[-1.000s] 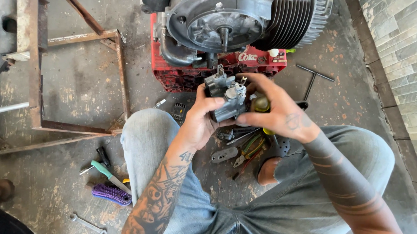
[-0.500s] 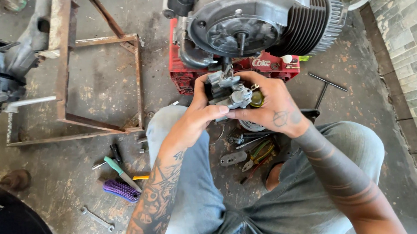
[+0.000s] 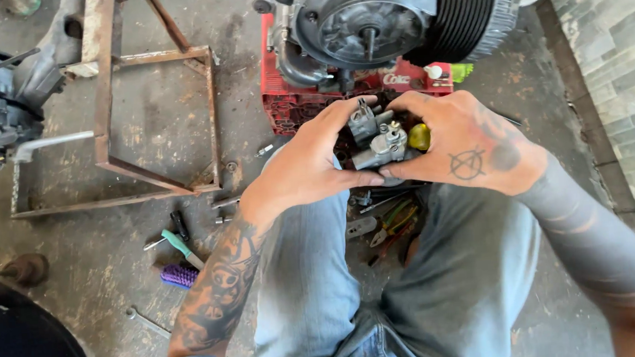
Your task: Disassembling and inspecting a motorcycle carburetor using a screwdriver
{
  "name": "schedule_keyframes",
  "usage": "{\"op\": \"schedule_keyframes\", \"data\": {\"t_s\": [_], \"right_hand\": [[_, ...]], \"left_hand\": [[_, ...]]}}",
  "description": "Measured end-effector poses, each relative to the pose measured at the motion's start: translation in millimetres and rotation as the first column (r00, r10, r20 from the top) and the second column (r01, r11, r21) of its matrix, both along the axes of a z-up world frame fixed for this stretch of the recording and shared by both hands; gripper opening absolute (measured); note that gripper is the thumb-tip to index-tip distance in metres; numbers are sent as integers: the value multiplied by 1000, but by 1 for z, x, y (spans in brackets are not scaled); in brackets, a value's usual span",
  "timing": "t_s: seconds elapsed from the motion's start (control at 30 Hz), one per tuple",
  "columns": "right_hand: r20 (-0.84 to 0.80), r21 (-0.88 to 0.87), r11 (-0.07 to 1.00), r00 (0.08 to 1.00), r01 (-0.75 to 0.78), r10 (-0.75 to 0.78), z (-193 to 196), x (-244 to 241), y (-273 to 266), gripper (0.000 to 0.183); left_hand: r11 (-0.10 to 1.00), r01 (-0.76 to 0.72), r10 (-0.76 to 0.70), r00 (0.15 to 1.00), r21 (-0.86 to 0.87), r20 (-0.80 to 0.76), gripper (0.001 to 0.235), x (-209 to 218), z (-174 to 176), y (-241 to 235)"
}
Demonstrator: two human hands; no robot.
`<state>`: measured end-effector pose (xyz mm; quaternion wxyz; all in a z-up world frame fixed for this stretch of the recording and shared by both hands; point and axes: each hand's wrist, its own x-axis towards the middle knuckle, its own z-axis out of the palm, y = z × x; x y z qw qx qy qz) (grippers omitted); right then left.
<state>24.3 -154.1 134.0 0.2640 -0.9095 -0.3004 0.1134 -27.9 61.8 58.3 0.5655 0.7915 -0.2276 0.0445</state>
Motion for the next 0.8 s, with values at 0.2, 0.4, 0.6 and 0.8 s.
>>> {"op": "schedule_keyframes", "data": {"t_s": [0.2, 0.4, 0.6, 0.8], "right_hand": [[5, -236, 969, 998, 67, -68, -2, -13, -18, 67], [63, -337, 941, 998, 13, 9, -41, -6, -41, 68], [72, -406, 913, 995, -40, 76, -65, 3, -43, 70], [20, -302, 953, 999, -27, 34, -85, 9, -53, 74]], "left_hand": [[986, 64, -69, 997, 156, 27, 96, 3, -4, -17], [960, 84, -96, 995, 268, 33, 89, 3, -25, -29], [867, 18, -83, 991, 499, 109, 89, 14, -54, -34], [863, 27, -47, 999, 504, 26, 93, 14, -61, -41]]}}
